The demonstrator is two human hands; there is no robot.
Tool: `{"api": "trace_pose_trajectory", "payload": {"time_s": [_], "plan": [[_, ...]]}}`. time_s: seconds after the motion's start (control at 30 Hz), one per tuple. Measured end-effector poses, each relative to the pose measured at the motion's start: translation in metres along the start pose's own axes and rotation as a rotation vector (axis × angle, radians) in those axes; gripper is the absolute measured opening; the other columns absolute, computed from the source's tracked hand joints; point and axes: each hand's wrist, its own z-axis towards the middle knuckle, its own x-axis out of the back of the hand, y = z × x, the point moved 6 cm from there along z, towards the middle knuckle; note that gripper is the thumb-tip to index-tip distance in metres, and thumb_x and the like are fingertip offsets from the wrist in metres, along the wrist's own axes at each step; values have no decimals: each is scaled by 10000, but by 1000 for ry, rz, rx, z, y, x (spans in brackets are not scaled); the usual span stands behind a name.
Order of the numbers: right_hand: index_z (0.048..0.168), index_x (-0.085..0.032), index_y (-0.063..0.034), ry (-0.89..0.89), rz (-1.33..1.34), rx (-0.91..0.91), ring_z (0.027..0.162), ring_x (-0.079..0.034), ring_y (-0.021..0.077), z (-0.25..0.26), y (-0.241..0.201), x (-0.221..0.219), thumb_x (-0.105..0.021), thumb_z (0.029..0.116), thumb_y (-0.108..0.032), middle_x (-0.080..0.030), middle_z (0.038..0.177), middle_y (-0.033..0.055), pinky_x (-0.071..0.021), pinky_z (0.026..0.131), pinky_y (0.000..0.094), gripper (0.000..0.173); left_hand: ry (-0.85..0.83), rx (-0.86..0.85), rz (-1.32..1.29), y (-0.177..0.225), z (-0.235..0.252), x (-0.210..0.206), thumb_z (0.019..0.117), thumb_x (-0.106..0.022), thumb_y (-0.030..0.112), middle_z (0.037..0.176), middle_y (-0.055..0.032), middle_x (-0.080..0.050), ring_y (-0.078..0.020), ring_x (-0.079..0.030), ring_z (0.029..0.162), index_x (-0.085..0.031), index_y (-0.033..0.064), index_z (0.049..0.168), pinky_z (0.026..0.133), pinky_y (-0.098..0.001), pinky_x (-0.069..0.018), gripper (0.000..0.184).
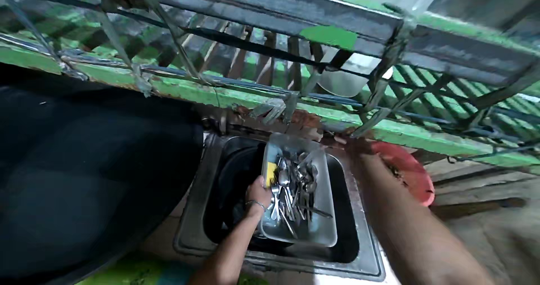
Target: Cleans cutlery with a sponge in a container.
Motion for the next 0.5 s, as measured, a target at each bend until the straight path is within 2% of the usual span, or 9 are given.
{"api": "trace_pose_trajectory", "payload": {"time_s": [0.03, 0.07, 0.1, 0.17, 0.23, 0.3, 0.33, 0.4, 0.5], "plan": [[1337, -527, 22, 33, 135, -112, 914, -644, 137, 8, 24, -11, -374, 1118, -166, -638, 1133, 121, -562, 802, 304, 327, 7, 6, -1, 0, 0, 1, 953, -659, 195, 1017, -166, -717, -343, -698, 994, -664, 85, 1106, 872, -580, -549, 188], [1215, -579, -17, -7, 186, -202, 715, -620, 137, 9, 42, -30, -370, 1118, -251, -638, 928, 77, -555, 641, 315, 328, 14, 13, -1, -1, -2, 2, 960, -655, 204, 1026, -166, -718, -345, -698, 998, -664, 93, 1127, 874, -580, -550, 201], [1152, -565, -57, -128, 210, -283, 637, -571, 130, 3, 56, -51, -317, 1125, -316, -590, 836, 36, -522, 579, 314, 360, 18, 19, 5, -1, -4, 2, 971, -653, 215, 1047, -173, -718, -352, -697, 1011, -663, 98, 1159, 886, -586, -549, 222], [1063, -532, -111, -334, 266, -407, 565, -514, 102, -4, 77, -85, -261, 1120, -350, -566, 756, -3, -459, 514, 280, 366, 37, 19, 26, 1, -9, 3, 986, -654, 236, 1080, -191, -715, -376, -694, 1031, -658, 98, 1203, 893, -604, -548, 257], [1042, -515, -138, -445, 319, -430, 535, -475, 66, -11, 69, -100, -262, 1124, -340, -536, 739, -31, -419, 490, 234, 334, 72, 16, 56, 4, -13, 4, 986, -661, 254, 1087, -204, -710, -393, -691, 1028, -650, 97, 1213, 867, -619, -548, 277], [1004, -543, -143, -426, 374, -383, 524, -476, 56, -9, 56, -100, -335, 1117, -390, -532, 717, -39, -423, 476, 217, 342, 86, 19, 113, 6, -14, 4, 983, -661, 275, 1148, -208, -709, -398, -693, 1072, -628, 97, 1290, 887, -629, -552, 357], [1031, -554, -134, -430, 346, -352, 539, -480, 63, -6, 52, -97, -338, 1117, -397, -540, 737, -34, -429, 491, 226, 351, 85, 28, 138, 8, -16, 4, 990, -653, 287, 1187, -210, -699, -400, -682, 1107, -612, 93, 1325, 906, -628, -545, 389], [1135, -560, -108, -580, 165, -302, 605, -515, 75, -5, 42, -93, -327, 1125, -394, -576, 824, -19, -469, 562, 250, 368, 98, 63, 165, 10, -23, 6, 987, -628, 278, 1207, -207, -689, -397, -674, 1120, -603, 93, 1326, 891, -629, -543, 387], [1151, -578, -117, -852, -142, -201, 673, -574, 78, 0, 34, -93, -272, 1128, -441, -611, 880, -18, -512, 622, 258, 447, 131, 68, 166, 12, -28, 7, 992, -623, 249, 1155, -214, -695, -403, -688, 1073, -605, 72, 1280, 862, -620, -556, 338]]}}
